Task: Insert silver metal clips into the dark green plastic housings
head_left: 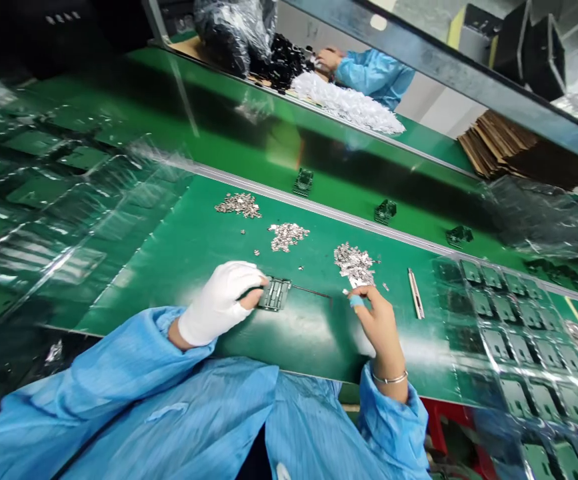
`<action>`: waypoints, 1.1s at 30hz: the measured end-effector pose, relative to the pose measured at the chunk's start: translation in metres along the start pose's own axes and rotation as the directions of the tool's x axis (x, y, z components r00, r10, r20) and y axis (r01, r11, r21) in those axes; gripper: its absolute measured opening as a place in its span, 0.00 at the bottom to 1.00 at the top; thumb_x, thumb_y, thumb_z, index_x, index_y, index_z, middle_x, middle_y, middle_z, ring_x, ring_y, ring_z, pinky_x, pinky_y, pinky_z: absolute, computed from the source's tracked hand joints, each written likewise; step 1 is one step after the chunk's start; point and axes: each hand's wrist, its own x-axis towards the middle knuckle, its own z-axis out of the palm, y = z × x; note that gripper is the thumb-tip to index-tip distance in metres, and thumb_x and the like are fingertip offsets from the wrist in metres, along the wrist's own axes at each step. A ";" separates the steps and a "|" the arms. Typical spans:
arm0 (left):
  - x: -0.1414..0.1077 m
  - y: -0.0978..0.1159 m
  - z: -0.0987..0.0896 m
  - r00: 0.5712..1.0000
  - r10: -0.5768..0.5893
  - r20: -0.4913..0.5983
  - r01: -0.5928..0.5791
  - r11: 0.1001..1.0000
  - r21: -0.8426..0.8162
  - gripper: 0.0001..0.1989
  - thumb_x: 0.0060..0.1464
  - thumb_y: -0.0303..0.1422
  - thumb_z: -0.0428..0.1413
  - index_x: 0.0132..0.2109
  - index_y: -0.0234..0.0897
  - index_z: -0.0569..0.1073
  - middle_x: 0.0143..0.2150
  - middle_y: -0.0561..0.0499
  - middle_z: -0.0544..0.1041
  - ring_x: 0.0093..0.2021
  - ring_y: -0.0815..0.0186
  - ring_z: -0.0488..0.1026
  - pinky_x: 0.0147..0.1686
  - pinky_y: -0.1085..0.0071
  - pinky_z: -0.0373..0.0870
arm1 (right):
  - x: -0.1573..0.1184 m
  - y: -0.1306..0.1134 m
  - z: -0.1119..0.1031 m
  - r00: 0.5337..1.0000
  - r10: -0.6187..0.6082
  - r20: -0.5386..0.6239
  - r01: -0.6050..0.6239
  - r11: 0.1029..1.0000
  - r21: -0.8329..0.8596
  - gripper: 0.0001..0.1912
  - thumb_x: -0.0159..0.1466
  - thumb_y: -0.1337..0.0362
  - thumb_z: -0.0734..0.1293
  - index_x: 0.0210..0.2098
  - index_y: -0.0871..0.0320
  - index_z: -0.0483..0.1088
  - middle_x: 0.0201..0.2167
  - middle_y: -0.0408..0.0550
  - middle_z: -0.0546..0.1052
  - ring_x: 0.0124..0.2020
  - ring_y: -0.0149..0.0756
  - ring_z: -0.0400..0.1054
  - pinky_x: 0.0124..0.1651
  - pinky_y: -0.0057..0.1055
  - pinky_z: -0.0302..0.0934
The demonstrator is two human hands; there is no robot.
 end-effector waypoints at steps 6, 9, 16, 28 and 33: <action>0.015 0.017 0.008 0.985 0.142 0.094 -0.151 0.983 0.103 0.16 0.59 0.33 0.46 0.27 0.36 0.72 0.25 0.50 0.72 0.29 0.66 0.69 0.33 0.67 0.66 | 0.017 -0.081 0.054 0.891 -0.421 0.168 0.390 0.902 0.186 0.08 0.60 0.71 0.58 0.36 0.55 0.66 0.34 0.47 0.73 0.38 0.36 0.67 0.47 0.35 0.60; 0.012 0.013 0.006 0.974 0.224 0.035 -0.225 0.938 0.262 0.15 0.56 0.28 0.46 0.24 0.36 0.70 0.23 0.50 0.71 0.27 0.67 0.67 0.39 0.64 0.67 | 0.024 -0.086 0.072 0.916 -0.387 0.110 0.362 0.912 0.194 0.11 0.59 0.73 0.58 0.38 0.56 0.66 0.35 0.47 0.73 0.38 0.36 0.66 0.44 0.34 0.61; 0.010 -0.014 0.022 0.972 -0.216 0.097 0.233 0.947 -0.222 0.12 0.56 0.33 0.49 0.45 0.35 0.72 0.45 0.47 0.77 0.46 0.63 0.73 0.50 0.64 0.69 | 0.035 -0.073 0.091 0.974 -0.223 0.033 0.215 0.964 0.158 0.06 0.58 0.71 0.60 0.33 0.57 0.66 0.35 0.48 0.71 0.40 0.38 0.64 0.44 0.35 0.58; 0.013 -0.016 0.034 0.886 -0.354 0.299 0.458 0.766 -0.452 0.12 0.54 0.35 0.47 0.38 0.36 0.72 0.38 0.50 0.77 0.41 0.63 0.73 0.45 0.66 0.68 | 0.034 -0.073 0.107 0.973 -0.223 0.056 0.222 0.974 0.038 0.07 0.56 0.72 0.59 0.33 0.57 0.65 0.37 0.50 0.70 0.40 0.41 0.61 0.45 0.39 0.56; 0.016 -0.011 0.039 0.845 -0.443 0.301 0.534 0.663 -0.524 0.09 0.52 0.36 0.49 0.37 0.35 0.67 0.33 0.51 0.72 0.35 0.66 0.69 0.36 0.69 0.68 | 0.037 -0.064 0.112 0.990 -0.045 0.136 -0.021 0.895 0.445 0.13 0.54 0.70 0.58 0.39 0.57 0.63 0.37 0.48 0.71 0.39 0.36 0.66 0.45 0.34 0.61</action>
